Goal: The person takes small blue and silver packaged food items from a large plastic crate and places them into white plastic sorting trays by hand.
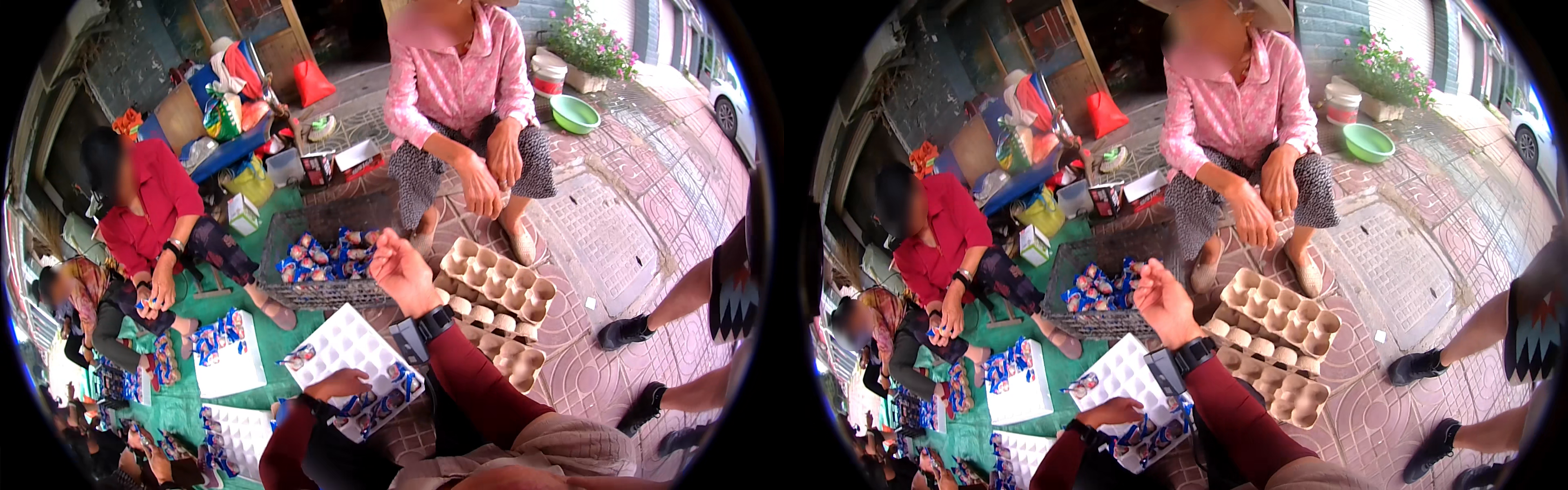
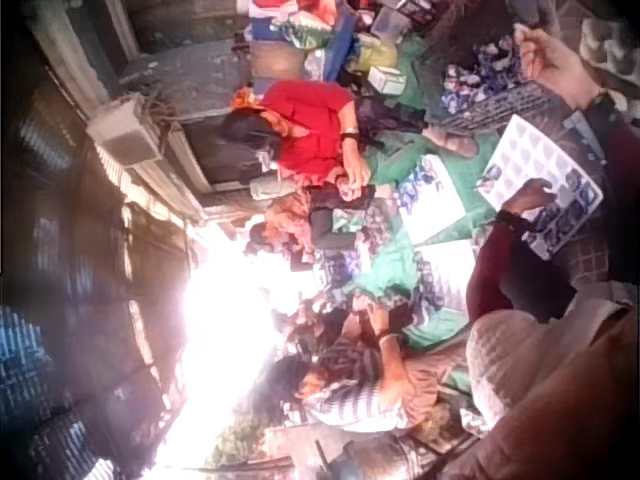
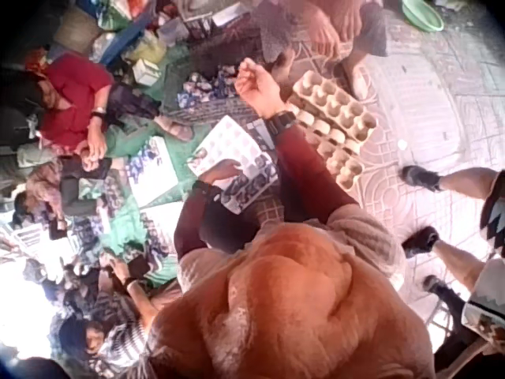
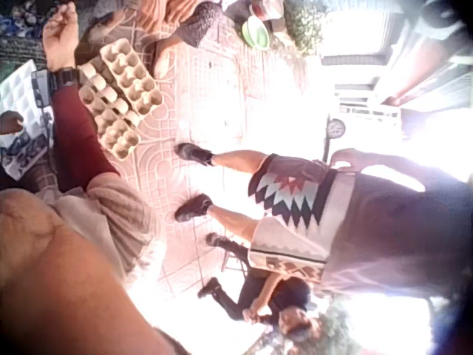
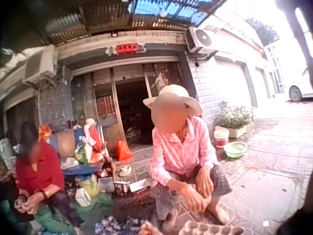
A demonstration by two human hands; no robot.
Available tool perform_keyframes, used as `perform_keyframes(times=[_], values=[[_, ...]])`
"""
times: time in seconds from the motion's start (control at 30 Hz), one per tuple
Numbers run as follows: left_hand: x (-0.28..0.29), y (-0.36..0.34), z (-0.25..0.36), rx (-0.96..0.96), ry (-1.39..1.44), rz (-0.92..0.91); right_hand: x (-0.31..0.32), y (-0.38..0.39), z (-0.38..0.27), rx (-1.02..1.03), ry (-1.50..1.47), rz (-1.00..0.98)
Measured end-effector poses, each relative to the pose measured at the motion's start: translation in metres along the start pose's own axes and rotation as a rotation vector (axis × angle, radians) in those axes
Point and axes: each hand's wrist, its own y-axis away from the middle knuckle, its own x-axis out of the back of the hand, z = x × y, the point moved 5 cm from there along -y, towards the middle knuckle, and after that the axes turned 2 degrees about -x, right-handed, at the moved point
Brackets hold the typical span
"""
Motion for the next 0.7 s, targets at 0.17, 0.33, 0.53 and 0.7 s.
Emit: perform_keyframes(times=[0.17,0.33,0.53,0.7], values=[[-0.018,0.043,0.034,0.082,0.011,0.175,0.002,0.021,0.029,-0.098,0.106,-0.005],[-0.035,0.096,0.048,-0.01,0.24,0.26,-0.01,0.053,0.061,-0.14,0.196,-0.056],[-0.047,0.123,0.047,-0.09,0.085,0.227,0.007,0.081,0.083,-0.093,0.415,-0.049],[-0.033,0.135,0.05,-0.112,0.217,0.329,0.028,0.117,0.091,-0.086,0.721,0.027]])
